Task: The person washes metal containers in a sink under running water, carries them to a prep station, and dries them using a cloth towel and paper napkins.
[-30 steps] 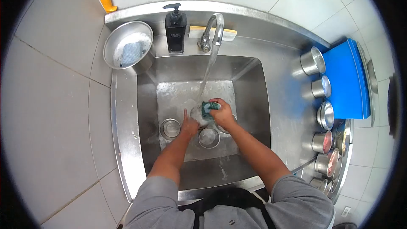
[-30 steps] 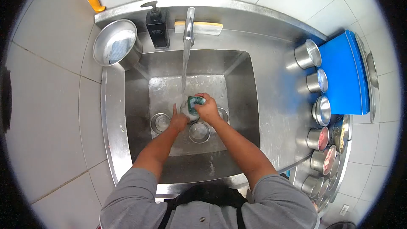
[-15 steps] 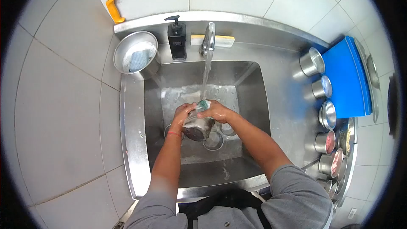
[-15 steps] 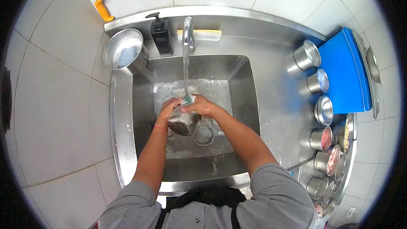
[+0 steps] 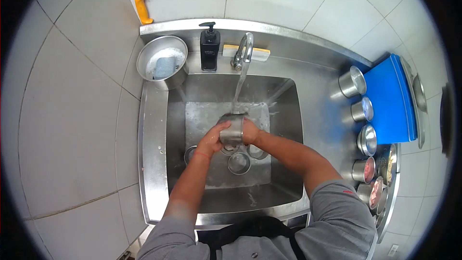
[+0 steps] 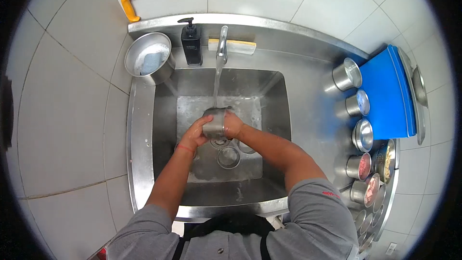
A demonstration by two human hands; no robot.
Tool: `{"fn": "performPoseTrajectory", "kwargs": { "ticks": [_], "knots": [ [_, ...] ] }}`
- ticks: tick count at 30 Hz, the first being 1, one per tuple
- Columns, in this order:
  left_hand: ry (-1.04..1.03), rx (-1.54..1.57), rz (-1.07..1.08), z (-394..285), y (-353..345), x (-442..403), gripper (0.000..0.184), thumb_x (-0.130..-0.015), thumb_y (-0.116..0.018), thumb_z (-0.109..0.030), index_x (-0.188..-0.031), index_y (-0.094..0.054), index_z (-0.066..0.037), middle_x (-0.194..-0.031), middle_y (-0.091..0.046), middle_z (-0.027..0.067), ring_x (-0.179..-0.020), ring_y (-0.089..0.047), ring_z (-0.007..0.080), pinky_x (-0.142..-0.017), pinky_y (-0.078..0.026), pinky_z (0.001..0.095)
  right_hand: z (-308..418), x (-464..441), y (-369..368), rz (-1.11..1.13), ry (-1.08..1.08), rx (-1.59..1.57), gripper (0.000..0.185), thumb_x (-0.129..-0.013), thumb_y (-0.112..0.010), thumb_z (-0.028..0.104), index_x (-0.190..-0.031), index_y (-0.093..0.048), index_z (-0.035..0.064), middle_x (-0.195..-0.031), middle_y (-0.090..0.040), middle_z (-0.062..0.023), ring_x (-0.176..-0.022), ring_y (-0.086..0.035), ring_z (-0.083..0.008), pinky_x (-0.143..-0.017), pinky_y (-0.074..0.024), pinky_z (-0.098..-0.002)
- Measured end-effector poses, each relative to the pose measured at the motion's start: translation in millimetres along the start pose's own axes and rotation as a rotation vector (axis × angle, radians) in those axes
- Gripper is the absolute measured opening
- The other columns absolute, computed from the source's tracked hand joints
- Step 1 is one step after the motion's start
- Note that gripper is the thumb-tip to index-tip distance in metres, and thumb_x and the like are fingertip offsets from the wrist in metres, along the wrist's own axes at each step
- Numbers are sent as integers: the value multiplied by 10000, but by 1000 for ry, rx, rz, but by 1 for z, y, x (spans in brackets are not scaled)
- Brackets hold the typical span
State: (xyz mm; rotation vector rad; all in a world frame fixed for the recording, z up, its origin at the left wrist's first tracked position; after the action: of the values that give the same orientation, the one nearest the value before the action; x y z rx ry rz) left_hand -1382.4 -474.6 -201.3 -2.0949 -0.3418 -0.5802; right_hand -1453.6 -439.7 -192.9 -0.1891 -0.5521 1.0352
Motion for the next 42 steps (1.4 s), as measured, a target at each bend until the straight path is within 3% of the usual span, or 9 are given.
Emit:
{"fn": "performPoseTrajectory", "kwargs": {
  "ticks": [14, 19, 22, 25, 30, 36, 38, 40, 42],
  "knots": [
    [-321, 0, -92, -31, 42, -10, 555, -870, -605, -285, -1373, -446, -114, -1250, -546, 89, -1170, -513, 244, -982, -417, 398, 9, 12, -33, 59, -7, 803, 341, -703, -697, 89, -1023, -603, 20, -1038, -617, -93, -976, -560, -190, -855, -452, -338],
    [-432, 540, -11, -14, 35, 16, 505, -927, -491, -425, -1330, -485, -121, -1303, -524, 103, -1209, -488, 263, -1015, -392, 400, 40, 21, -18, -200, -153, -196, 413, -791, -732, 219, -1107, -587, -2, -954, -654, -90, -896, -611, -194, -746, -487, -424],
    [-413, 671, 225, -7, 37, -1, 505, -947, -433, -491, -1236, -546, -92, -1253, -568, 117, -1161, -533, 274, -997, -421, 403, 12, 5, 19, -337, -138, 267, 379, -855, -671, 268, -1161, -601, 55, -1118, -636, -80, -1018, -587, -185, -874, -453, -375],
    [-127, 333, -206, -4, 42, 10, 442, -963, -462, -392, -1119, -600, -3, -1018, -668, 112, -869, -661, 247, -785, -533, 385, 43, 1, 14, -240, -60, 539, 341, -895, -627, 282, -1152, -634, 58, -1185, -632, -77, -1066, -571, -172, -939, -428, -320],
    [-654, -1362, -695, -47, 50, -13, 271, -910, -505, -229, -871, -634, 5, -834, -650, 227, -747, -633, 399, -647, -501, 445, 64, -1, -41, -76, 550, 1149, 288, -900, -615, 247, -1087, -676, 36, -1116, -644, -57, -1005, -560, -137, -905, -427, -285],
    [-341, -1761, -609, 44, 130, -53, 223, -875, -484, -176, -917, -617, -3, -914, -646, 231, -865, -618, 398, -759, -483, 481, 25, 20, 42, -309, -16, 245, 299, -828, -613, 38, -1126, -614, 45, -949, -634, -82, -838, -579, -149, -685, -484, -302],
    [-820, -1851, -1017, 36, 88, 1, 257, -856, -484, -165, -1015, -624, -20, -1077, -625, 199, -1050, -570, 349, -909, -421, 480, 12, 42, 65, -377, -82, 126, 335, -803, -612, -4, -1133, -599, 57, -956, -618, -84, -855, -583, -168, -682, -493, -308],
    [-352, -1910, -252, 102, 60, -25, 325, -851, -465, -162, -1109, -629, -50, -1200, -582, 162, -1176, -504, 299, -1047, -299, 517, -3, 54, 87, -432, -134, 5, 379, -779, -611, -46, -1139, -585, 69, -963, -603, -86, -872, -586, -187, -679, -502, -314],
    [-605, -2128, 245, 215, 69, -19, 372, -865, -465, -205, -1181, -616, -81, -1225, -586, 133, -1198, -507, 268, -1111, -187, 550, -28, 64, 97, -471, -185, -232, 426, -755, -617, -60, -1150, -559, 90, -1001, -577, -92, -900, -583, -224, -664, -512, -325]
  ]
}}
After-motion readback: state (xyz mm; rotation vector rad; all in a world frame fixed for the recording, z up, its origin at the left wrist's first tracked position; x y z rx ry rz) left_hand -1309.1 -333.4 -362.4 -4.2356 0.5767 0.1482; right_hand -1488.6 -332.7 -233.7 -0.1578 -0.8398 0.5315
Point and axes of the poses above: each hand's wrist, its own x-axis away from the middle knuckle, its own y-axis out of the back of the hand, z = x × y, the point moved 9 cm from there along -x, towards the middle knuckle
